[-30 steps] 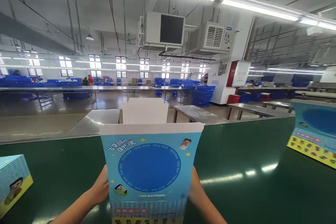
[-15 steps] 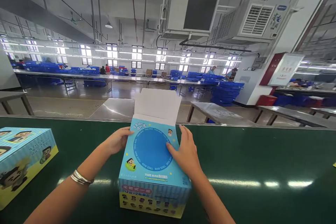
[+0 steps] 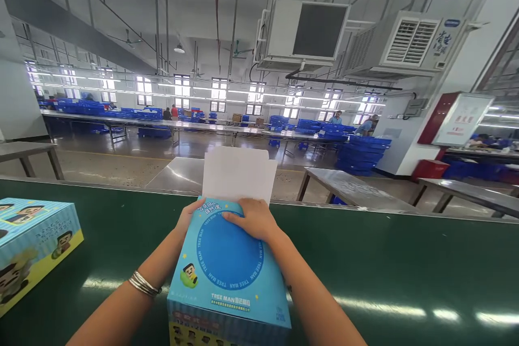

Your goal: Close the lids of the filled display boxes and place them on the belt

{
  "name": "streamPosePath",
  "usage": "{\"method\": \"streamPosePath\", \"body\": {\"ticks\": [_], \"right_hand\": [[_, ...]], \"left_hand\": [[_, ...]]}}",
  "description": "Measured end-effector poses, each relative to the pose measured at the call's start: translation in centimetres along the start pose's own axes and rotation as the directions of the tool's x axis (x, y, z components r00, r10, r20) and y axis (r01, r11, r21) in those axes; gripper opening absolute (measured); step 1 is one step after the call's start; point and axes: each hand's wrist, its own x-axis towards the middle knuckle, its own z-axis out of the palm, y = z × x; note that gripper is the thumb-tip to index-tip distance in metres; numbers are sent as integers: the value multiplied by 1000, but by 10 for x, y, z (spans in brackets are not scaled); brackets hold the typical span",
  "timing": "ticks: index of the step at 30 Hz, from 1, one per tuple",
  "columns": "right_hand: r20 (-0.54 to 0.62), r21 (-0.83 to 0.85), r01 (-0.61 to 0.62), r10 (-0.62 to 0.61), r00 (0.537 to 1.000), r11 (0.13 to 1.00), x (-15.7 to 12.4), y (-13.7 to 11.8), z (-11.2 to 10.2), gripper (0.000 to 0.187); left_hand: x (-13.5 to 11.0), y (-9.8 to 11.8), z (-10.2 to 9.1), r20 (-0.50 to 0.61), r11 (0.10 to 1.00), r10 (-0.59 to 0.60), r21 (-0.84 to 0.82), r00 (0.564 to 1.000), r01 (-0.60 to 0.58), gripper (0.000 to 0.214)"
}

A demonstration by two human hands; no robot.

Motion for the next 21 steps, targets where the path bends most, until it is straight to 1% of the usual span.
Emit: {"method": "streamPosePath", "body": {"ticks": [2,3,5,6,7,8,9,10,11,12,13,14,15,16,17,18,19,20,21], "right_hand": [[-5,20,-37,37,999,999,0,-2,4,50],[-16,33,-63,63,998,997,0,-4,7,50],[-56,62,-100,104,993,993,-2,-8,15,50],[-78,75,-96,102,992,992,-4,-10,19,48],[-96,87,-74,83,992,993,-5,-12,22,44],[-110,92,-38,48,993,995,-8,-13,25,36],[-137,96,-3,17,990,995,-10,-14,27,27],[-188,109,4,16,982,994,-12,-13,28,20],[-261,149,-26,65,963,989,-15,-11,29,18],[-328,250,-88,170,929,964,-17,-8,29,27],[-350,399,-161,312,883,903,-19,-5,31,43],[-305,560,-225,451,839,798,-20,-1,32,57],[-200,695,-275,546,814,665,-21,3,35,65],[-70,781,-314,574,816,540,-21,6,39,66],[47,827,-343,553,832,446,-21,8,44,61],[129,846,-363,512,849,390,-20,9,49,52],[175,856,-371,473,863,360,-19,8,55,43],[206,867,-372,442,873,331,-17,7,60,38],[220,878,-367,421,880,308,-16,5,65,36]], "left_hand": [[0,0,-6,-133,996,84,42,988,-79,50],[1,0,-10,-214,989,138,78,967,-124,47],[3,0,-21,-357,967,239,169,903,-189,47],[4,0,-26,-402,957,271,214,875,-198,52],[4,1,-31,-425,950,281,251,860,-186,54],[4,1,-36,-428,949,265,276,864,-155,51],[4,2,-40,-417,950,228,292,880,-108,42],[4,2,-43,-399,952,179,301,899,-55,30],[3,3,-45,-381,952,129,307,916,-7,20],[3,3,-47,-366,950,89,310,926,32,13],[2,4,-49,-359,948,63,314,931,57,12],[2,5,-51,-357,945,51,319,933,70,13],[2,5,-53,-359,943,50,326,932,75,15],[3,6,-56,-362,940,52,333,931,77,16],[3,7,-59,-364,937,56,342,930,78,17],[4,9,-62,-364,933,62,351,929,75,18],[4,10,-64,-362,930,73,362,929,67,18],[4,11,-67,-356,927,94,372,930,49,19],[3,12,-69,-347,924,125,383,929,19,19]]}}
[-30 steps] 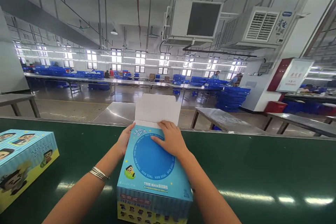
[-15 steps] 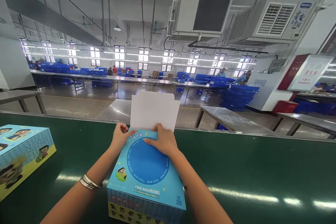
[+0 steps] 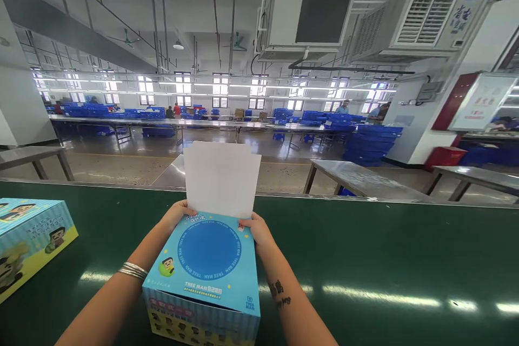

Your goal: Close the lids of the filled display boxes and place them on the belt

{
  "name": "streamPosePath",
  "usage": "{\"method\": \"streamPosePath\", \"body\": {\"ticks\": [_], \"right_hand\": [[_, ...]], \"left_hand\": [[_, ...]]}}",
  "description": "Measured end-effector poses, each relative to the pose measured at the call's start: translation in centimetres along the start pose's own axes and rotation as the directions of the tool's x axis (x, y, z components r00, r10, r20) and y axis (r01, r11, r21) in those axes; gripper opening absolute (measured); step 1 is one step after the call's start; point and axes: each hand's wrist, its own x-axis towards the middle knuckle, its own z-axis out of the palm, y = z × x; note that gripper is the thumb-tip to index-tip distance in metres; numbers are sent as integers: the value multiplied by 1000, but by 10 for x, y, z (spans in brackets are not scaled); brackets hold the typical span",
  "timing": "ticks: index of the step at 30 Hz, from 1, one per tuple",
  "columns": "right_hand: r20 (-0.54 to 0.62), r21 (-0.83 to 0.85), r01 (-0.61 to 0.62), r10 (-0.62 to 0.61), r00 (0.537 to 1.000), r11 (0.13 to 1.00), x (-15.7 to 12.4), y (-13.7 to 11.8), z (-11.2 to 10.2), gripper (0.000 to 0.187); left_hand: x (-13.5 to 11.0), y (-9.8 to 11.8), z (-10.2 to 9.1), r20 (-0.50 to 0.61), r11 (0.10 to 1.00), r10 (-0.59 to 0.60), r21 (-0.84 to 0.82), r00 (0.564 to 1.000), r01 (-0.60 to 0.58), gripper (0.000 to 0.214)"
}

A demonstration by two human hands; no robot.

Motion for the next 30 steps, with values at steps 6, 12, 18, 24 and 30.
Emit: {"method": "streamPosePath", "body": {"ticks": [6,12,18,24,30], "right_hand": [[72,55,151,-155,985,987,-4,7,11,43],[180,-115,291,-268,946,950,-15,2,-12,48],[354,-664,561,-454,818,494,-87,-24,8,18],[506,-548,732,-536,675,404,-153,-23,54,36],[559,-604,781,-616,555,156,-149,2,77,42]], "left_hand": [[-13,-8,-14,-87,940,340,3,936,-341,34],[-44,13,-46,97,849,399,336,912,-408,42],[-133,45,-56,449,371,211,785,868,-497,37],[-198,28,-55,648,-94,36,760,761,-643,65],[-189,6,-78,691,-321,187,715,698,-621,66]]}}
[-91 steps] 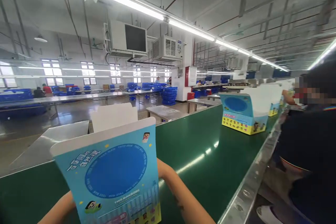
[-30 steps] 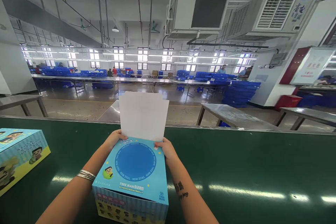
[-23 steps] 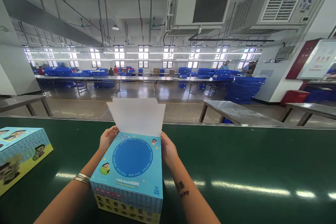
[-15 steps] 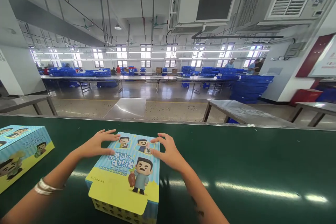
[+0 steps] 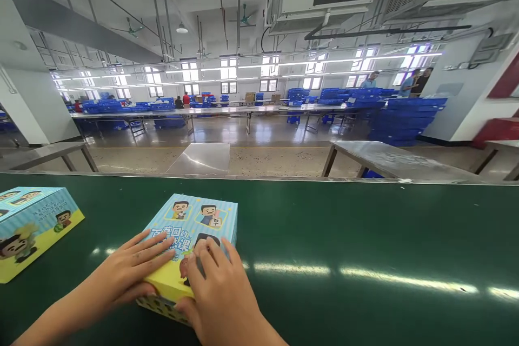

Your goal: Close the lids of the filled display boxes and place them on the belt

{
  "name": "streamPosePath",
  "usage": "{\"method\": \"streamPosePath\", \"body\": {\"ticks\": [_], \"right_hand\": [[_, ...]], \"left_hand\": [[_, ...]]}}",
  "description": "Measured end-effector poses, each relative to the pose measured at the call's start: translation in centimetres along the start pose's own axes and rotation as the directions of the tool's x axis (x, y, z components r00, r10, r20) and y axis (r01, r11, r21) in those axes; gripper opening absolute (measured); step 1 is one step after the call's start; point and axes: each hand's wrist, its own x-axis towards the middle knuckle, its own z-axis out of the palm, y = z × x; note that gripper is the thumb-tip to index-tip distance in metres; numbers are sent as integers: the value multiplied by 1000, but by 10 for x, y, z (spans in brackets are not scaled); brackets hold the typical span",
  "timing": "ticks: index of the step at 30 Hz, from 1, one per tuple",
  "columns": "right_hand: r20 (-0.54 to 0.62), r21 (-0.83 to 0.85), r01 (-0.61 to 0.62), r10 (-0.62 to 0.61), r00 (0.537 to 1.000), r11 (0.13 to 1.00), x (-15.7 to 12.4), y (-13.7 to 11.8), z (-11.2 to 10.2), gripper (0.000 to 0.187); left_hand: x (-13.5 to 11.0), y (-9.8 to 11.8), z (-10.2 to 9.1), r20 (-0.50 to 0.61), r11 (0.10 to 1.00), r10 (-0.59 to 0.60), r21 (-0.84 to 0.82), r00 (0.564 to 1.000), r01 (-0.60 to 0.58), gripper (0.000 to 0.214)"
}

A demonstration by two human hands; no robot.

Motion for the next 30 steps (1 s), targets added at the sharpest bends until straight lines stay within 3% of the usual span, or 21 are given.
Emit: {"method": "streamPosePath", "body": {"ticks": [4,8,10,11,16,23,26,30], "right_hand": [[-42,-49,46,-48,998,998,8,-4,8,32],[130,125,-24,8,991,992,29,-4,-10,23],[197,122,-54,29,980,991,34,-5,-14,20],[202,93,-53,33,979,994,34,-5,-13,22],[140,80,33,-44,989,996,18,-13,3,67],[147,88,46,-59,987,995,26,-28,9,63],[51,20,101,-102,994,995,33,-32,19,59],[-232,-124,159,-185,955,979,41,-38,41,47]], "left_hand": [[0,-6,-4,-11,1000,16,-9,1000,-16,62],[8,-6,-32,63,977,-54,-203,997,66,50],[8,-6,-42,95,971,-69,-223,993,89,50],[6,-5,-44,106,975,-72,-202,992,92,51],[-18,-5,-35,108,993,-116,1,987,117,69],[-39,-8,-23,-98,958,-89,262,991,112,79],[-43,-10,-20,-134,939,-61,327,989,102,80],[-58,-17,-9,-179,919,-60,373,982,125,83]]}}
